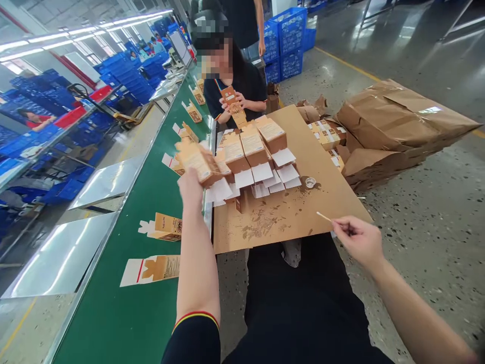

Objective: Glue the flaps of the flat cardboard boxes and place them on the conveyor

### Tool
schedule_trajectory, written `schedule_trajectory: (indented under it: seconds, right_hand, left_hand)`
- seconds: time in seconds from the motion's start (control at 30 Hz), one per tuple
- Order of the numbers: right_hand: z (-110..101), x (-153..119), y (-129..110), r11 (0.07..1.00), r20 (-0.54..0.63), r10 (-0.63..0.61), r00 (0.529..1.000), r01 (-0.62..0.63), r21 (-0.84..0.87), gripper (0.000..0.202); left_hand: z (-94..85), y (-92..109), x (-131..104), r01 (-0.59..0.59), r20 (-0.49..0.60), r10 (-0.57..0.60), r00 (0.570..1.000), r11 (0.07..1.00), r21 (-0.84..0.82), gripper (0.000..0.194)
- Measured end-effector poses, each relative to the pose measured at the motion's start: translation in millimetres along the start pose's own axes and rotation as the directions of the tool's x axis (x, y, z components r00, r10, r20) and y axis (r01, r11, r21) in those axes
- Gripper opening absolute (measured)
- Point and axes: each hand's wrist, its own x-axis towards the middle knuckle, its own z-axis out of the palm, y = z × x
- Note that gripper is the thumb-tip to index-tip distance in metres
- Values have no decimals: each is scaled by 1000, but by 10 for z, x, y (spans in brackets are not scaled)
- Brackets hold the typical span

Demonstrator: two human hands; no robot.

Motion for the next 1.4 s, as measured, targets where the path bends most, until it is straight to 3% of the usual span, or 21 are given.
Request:
schedule_trajectory:
  seconds: [0.1,0.2,0.3,0.4,0.5,0.6,0.7,0.83,0.93,1.03,1.17,1.3,1.4]
  right_hand:
    - [-29,499,33,989,50,-1,999,8,-149,26]
    - [81,1030,46,934,179,47,983,20,-357,15]
    - [262,1402,75,894,264,68,962,59,-444,19]
    - [380,1581,114,847,331,82,940,109,-520,22]
    - [361,1623,122,820,350,90,932,130,-557,28]
    - [281,1464,69,845,305,66,950,110,-524,22]
    - [325,992,-61,949,279,18,960,72,-308,13]
    - [715,145,-288,996,413,-86,906,79,36,17]
    - [1053,-251,-360,986,405,-167,899,153,67,22]
    - [1236,-376,-315,975,415,-199,888,222,-7,28]
    - [1296,-411,-241,962,448,-216,867,266,-52,31]
    - [1303,-528,-289,949,478,-281,832,314,11,31]
    - [1247,-637,-352,952,459,-302,836,286,105,31]
  left_hand:
    - [-339,74,-546,42,-41,-53,998,968,-246,72]
    - [-479,42,-1261,199,132,-158,979,890,-409,80]
    - [-472,-152,-1906,407,259,-325,909,822,-399,89]
    - [-407,-370,-2273,507,301,-417,858,785,-357,92]
    - [-302,-473,-2367,522,304,-434,848,782,-341,97]
    - [-182,-483,-2343,481,253,-414,874,811,-333,100]
    - [-104,-480,-2327,467,237,-408,882,827,-312,99]
    - [-81,-477,-2348,467,245,-408,879,841,-273,100]
    - [-89,-457,-2357,459,250,-404,880,858,-231,100]
    - [-96,-428,-2354,433,248,-382,890,879,-201,99]
    - [-83,-385,-2362,406,245,-358,901,895,-186,97]
    - [-25,-348,-2411,368,218,-330,918,916,-160,94]
    - [20,-339,-2483,299,192,-273,943,946,-123,91]
